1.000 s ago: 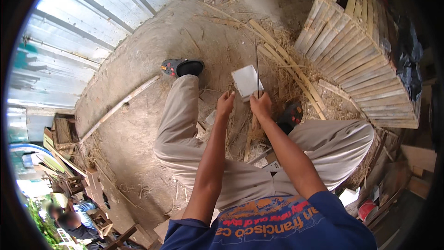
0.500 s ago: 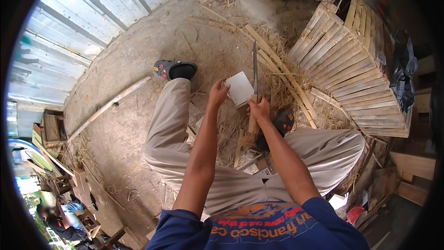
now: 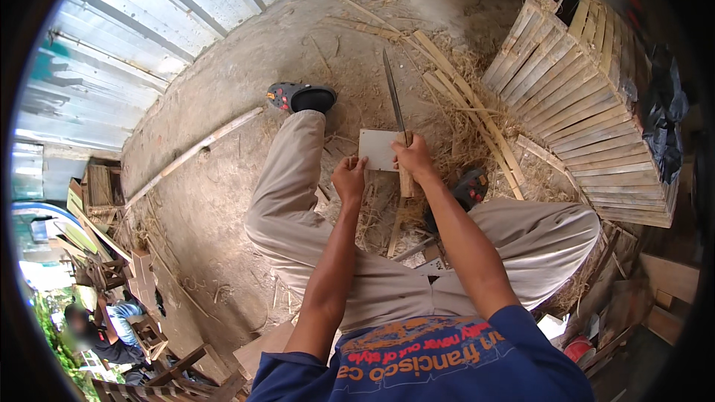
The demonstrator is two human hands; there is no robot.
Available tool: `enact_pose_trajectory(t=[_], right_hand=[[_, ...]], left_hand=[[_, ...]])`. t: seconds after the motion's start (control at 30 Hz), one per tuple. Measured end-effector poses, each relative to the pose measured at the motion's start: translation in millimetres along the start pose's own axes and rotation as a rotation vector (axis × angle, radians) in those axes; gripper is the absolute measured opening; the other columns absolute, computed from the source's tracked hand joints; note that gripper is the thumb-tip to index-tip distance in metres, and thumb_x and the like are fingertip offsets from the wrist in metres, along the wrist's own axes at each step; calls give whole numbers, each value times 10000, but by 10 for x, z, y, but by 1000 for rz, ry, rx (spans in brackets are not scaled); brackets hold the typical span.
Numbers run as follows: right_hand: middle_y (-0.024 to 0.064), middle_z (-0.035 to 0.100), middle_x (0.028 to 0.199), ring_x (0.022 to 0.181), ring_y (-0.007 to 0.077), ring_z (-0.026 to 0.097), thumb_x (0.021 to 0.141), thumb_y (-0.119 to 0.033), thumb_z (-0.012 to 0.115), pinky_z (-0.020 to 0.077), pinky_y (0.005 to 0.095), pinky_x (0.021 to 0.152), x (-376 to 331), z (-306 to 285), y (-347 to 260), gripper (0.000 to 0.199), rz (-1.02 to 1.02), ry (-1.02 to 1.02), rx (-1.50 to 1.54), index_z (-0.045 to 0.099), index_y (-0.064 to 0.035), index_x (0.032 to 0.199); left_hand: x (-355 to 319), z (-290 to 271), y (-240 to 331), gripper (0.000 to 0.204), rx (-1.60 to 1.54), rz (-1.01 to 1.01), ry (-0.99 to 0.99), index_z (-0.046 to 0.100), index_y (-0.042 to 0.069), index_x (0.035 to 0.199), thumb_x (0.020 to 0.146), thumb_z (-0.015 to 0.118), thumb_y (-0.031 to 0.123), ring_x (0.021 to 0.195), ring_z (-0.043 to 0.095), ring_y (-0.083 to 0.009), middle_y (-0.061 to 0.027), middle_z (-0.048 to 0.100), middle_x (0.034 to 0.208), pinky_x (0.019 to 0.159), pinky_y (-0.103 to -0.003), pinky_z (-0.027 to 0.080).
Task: The person sits on the floor and uses a large knife to sharpen thin bamboo sticks. They hold each stick against a small white block and repeatedly scrape the knife along its length to create a fine point.
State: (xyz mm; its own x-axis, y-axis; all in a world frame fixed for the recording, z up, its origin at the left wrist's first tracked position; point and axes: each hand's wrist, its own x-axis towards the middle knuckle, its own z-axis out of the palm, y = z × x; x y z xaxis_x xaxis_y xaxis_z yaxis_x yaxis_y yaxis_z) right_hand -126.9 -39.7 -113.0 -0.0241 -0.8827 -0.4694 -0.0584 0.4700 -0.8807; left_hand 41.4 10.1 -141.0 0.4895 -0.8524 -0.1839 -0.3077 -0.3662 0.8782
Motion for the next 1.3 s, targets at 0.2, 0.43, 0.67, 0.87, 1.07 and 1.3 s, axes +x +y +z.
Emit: enact_pose_trajectory(t=[0.2,0.43,0.67,0.87,1.07,1.3], right_hand=[[130,672,859,641,196,685,895,-173,690,559,352,509,-39,107,-121,435,15,-13,-59,539,65,1227],[138,666,873,618,185,650,903,-168,688,544,355,492,2,-89,105,798,-66,-53,-296,252,43,1536],[125,661,845,597,177,647,903,-172,690,540,342,499,-127,-218,412,560,-244,40,-495,466,72,1354],[93,645,780,574,175,646,904,-178,713,533,356,492,-639,-183,315,270,93,19,-16,577,10,1041],[87,625,716,569,180,644,916,-213,711,535,357,490,-852,-10,409,286,75,165,282,548,10,991],[97,630,779,590,172,650,919,-239,701,548,341,492,-597,-250,467,322,23,264,202,529,4,1043]], left_hand=[[78,17,-138,216,-74,3,-35,738,-22,956,856,780,165,729,705,-164,-139,746,828,672,-312,539],[277,118,-187,633,305,-34,-116,728,-6,1026,893,635,606,742,702,-209,-166,731,944,636,-368,527],[-26,312,-257,642,-455,-697,-227,690,-10,1016,828,736,602,541,542,-180,-77,654,795,471,-333,387],[482,244,-106,382,-126,-134,-324,736,-31,960,856,780,334,640,603,-160,-78,688,807,575,-325,463],[979,168,253,374,262,391,-574,736,31,1077,825,789,303,908,690,-309,-160,732,997,831,-410,522],[801,-106,-138,603,267,100,-157,646,3,1236,836,771,437,1066,664,-351,-227,678,1172,941,-410,494]])
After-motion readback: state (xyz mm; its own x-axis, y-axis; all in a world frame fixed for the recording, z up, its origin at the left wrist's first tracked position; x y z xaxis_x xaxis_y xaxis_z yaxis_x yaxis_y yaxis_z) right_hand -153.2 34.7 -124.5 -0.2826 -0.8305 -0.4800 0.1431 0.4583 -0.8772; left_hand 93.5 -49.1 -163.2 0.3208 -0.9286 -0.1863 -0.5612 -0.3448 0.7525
